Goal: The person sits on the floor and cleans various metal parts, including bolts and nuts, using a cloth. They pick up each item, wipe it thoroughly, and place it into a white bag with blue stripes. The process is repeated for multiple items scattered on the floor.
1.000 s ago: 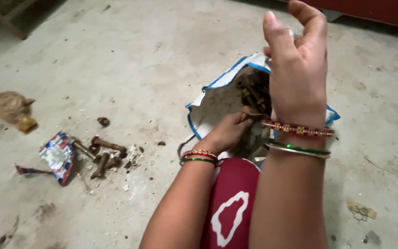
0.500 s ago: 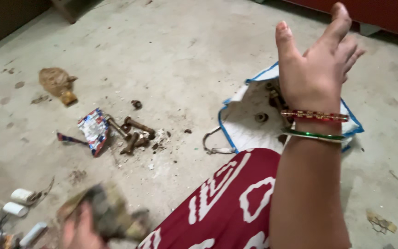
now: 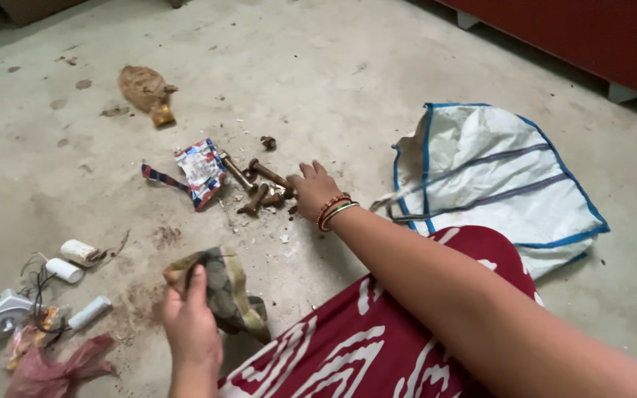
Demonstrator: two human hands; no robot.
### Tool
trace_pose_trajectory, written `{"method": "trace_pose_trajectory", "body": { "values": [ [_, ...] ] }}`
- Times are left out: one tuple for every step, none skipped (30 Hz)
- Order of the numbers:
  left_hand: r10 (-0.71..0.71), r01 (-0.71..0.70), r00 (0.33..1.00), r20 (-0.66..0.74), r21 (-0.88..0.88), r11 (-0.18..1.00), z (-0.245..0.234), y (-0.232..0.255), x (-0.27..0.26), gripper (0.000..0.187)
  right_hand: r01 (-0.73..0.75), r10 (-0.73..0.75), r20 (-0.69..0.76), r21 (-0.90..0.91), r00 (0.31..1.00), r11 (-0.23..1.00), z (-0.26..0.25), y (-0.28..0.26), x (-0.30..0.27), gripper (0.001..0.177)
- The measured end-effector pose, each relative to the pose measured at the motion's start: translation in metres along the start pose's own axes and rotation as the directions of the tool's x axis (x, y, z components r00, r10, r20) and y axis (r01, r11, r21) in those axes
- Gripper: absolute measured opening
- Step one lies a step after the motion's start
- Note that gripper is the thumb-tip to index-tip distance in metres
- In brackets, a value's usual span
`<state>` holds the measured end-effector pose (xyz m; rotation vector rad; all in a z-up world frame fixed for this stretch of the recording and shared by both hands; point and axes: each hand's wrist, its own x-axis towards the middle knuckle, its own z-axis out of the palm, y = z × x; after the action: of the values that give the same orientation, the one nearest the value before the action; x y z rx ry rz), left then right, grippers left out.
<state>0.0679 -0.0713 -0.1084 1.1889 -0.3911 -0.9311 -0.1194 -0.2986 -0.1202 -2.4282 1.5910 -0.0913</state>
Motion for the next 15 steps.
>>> {"method": "trace_pose_trajectory", "body": {
  "values": [
    [0.035, -0.035, 0.999, 0.015, 0.03, 0.999, 0.0, 0.0, -0.002, 0.017, -0.005, 0.007, 0.045, -0.04, 0.999, 0.999, 0.014, 0.005, 0.007, 0.054],
    [0.069, -0.07, 0.997, 0.03, 0.06, 0.996, 0.002, -0.001, -0.003, 0.018, 0.048, -0.044, 0.064, -0.056, 0.997, 0.997, 0.025, 0.01, 0.014, 0.058],
    [0.051, -0.053, 0.998, 0.038, 0.039, 0.998, 0.001, 0.0, -0.004, 0.018, 0.102, -0.096, 0.084, -0.067, 0.992, 0.993, 0.033, 0.012, 0.021, 0.063],
    [0.034, -0.035, 0.998, 0.045, 0.018, 0.999, 0.0, 0.002, -0.004, 0.018, 0.156, -0.148, 0.105, -0.076, 0.983, 0.985, 0.04, 0.013, 0.026, 0.067],
    [0.018, -0.018, 0.998, 0.052, -0.004, 1.0, -0.001, 0.003, -0.004, 0.018, 0.163, -0.15, 0.126, -0.1, 0.981, 0.982, 0.045, 0.012, 0.03, 0.067],
    [0.001, -0.001, 0.999, 0.052, -0.003, 1.0, -0.001, 0.004, -0.004, 0.018, 0.169, -0.151, 0.146, -0.123, 0.978, 0.978, 0.049, 0.011, 0.033, 0.067],
    [-0.015, 0.015, 0.998, 0.053, 0.0, 1.0, -0.001, 0.004, -0.002, 0.018, 0.175, -0.151, 0.165, -0.144, 0.975, 0.974, 0.052, 0.01, 0.035, 0.067],
    [-0.031, 0.031, 0.998, 0.055, 0.004, 1.0, -0.001, 0.004, -0.001, 0.019, 0.152, -0.129, 0.179, -0.12, 0.975, 0.981, 0.053, 0.011, 0.036, 0.067],
    [-0.064, 0.064, 0.997, 0.041, 0.005, 0.998, 0.0, 0.004, 0.001, 0.018, 0.128, -0.108, 0.193, -0.095, 0.975, 0.987, 0.054, 0.011, 0.038, 0.067],
    [-0.097, 0.097, 0.995, 0.027, 0.006, 0.995, 0.002, 0.002, 0.003, 0.017, 0.103, -0.086, 0.207, -0.071, 0.975, 0.992, 0.055, 0.012, 0.04, 0.067],
    [-0.133, 0.133, 0.991, 0.012, 0.006, 0.991, 0.003, 0.001, 0.003, 0.017, 0.088, -0.084, 0.185, -0.017, 0.979, 0.996, 0.058, 0.014, 0.041, 0.062],
    [-0.139, 0.138, 0.99, 0.013, 0.027, 0.99, 0.004, 0.0, 0.004, 0.017, 0.074, -0.079, 0.163, 0.038, 0.983, 0.997, 0.061, 0.016, 0.042, 0.057],
    [-0.147, 0.146, 0.989, 0.018, 0.05, 0.988, 0.005, 0.0, 0.005, 0.018, 0.056, -0.069, 0.142, 0.093, 0.987, 0.994, 0.063, 0.018, 0.042, 0.052],
    [-0.155, 0.153, 0.988, 0.022, 0.072, 0.986, 0.006, -0.001, 0.005, 0.018, 0.069, -0.079, 0.106, 0.093, 0.991, 0.993, 0.065, 0.019, 0.044, 0.043],
    [-0.156, 0.154, 0.987, 0.028, 0.073, 0.985, 0.007, 0.0, 0.005, 0.018, 0.08, -0.087, 0.067, 0.094, 0.994, 0.992, 0.064, 0.019, 0.045, 0.034]
  ]
}}
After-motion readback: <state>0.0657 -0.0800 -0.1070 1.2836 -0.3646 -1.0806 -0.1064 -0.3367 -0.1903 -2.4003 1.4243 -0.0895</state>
